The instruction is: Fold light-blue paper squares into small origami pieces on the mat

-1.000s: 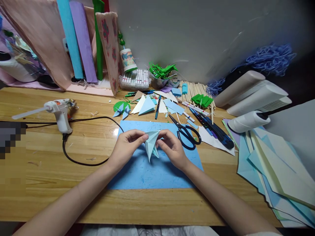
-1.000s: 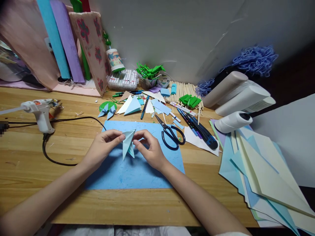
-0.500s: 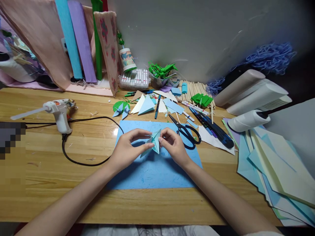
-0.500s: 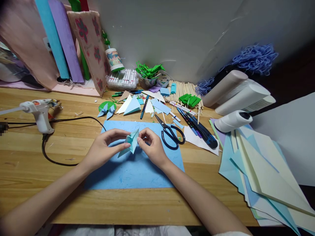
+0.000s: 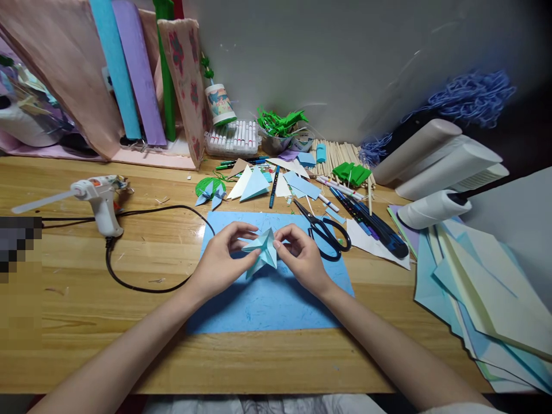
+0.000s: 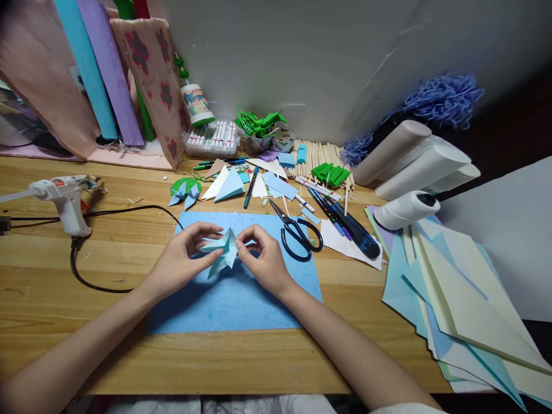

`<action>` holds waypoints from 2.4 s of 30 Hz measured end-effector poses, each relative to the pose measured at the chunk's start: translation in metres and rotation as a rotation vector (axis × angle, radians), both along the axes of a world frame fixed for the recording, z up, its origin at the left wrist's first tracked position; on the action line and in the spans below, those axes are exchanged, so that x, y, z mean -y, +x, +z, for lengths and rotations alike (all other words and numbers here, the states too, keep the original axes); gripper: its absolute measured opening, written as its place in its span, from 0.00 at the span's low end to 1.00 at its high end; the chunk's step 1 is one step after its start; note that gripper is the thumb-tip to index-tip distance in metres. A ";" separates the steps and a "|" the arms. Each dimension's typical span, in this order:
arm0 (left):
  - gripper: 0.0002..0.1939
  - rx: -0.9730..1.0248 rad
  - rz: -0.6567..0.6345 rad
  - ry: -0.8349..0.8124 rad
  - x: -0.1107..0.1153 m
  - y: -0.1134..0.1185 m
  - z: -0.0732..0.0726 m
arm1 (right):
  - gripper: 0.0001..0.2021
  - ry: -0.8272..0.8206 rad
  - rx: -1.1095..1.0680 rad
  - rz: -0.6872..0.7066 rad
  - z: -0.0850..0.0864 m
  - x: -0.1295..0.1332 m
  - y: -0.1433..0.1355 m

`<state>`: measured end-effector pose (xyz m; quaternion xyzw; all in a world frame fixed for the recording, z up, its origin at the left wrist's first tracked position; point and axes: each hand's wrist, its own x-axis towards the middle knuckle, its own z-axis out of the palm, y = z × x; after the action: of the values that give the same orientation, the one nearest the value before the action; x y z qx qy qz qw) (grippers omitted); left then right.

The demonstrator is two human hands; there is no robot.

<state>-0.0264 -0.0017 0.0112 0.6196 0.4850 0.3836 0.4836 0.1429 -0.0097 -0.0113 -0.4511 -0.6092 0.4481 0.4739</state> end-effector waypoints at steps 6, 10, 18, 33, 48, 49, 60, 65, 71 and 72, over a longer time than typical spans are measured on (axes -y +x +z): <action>0.09 -0.048 -0.013 -0.045 0.003 0.004 0.000 | 0.02 0.030 0.026 -0.005 0.002 0.007 -0.006; 0.07 -0.137 0.023 0.000 0.005 0.004 0.002 | 0.02 0.005 0.013 0.004 0.002 0.009 -0.009; 0.08 -0.115 0.009 -0.067 0.005 0.003 0.003 | 0.02 -0.022 -0.011 0.012 0.000 0.008 -0.009; 0.16 -0.060 0.029 -0.058 0.006 0.001 0.001 | 0.06 -0.161 -0.145 -0.042 -0.003 -0.001 -0.006; 0.08 -0.096 -0.024 0.034 0.002 -0.005 0.005 | 0.08 -0.282 -0.246 0.137 -0.002 -0.009 -0.002; 0.08 -0.087 0.000 0.024 0.002 -0.005 0.004 | 0.09 -0.277 -0.269 0.130 -0.003 -0.008 -0.002; 0.10 0.111 0.118 -0.041 -0.002 -0.003 -0.006 | 0.11 -0.213 -0.285 0.110 -0.014 -0.004 -0.005; 0.08 0.066 0.085 -0.026 0.001 -0.002 -0.007 | 0.08 -0.215 -0.214 0.110 -0.012 -0.004 -0.006; 0.09 0.060 0.070 -0.031 0.000 -0.002 -0.006 | 0.07 -0.205 -0.199 0.088 -0.010 -0.003 -0.006; 0.09 0.054 0.068 -0.020 0.000 -0.002 -0.006 | 0.06 -0.193 -0.181 0.090 -0.010 -0.003 -0.006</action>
<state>-0.0283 -0.0021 0.0054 0.5873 0.4966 0.4114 0.4892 0.1371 -0.0068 -0.0215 -0.4246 -0.5376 0.5643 0.4608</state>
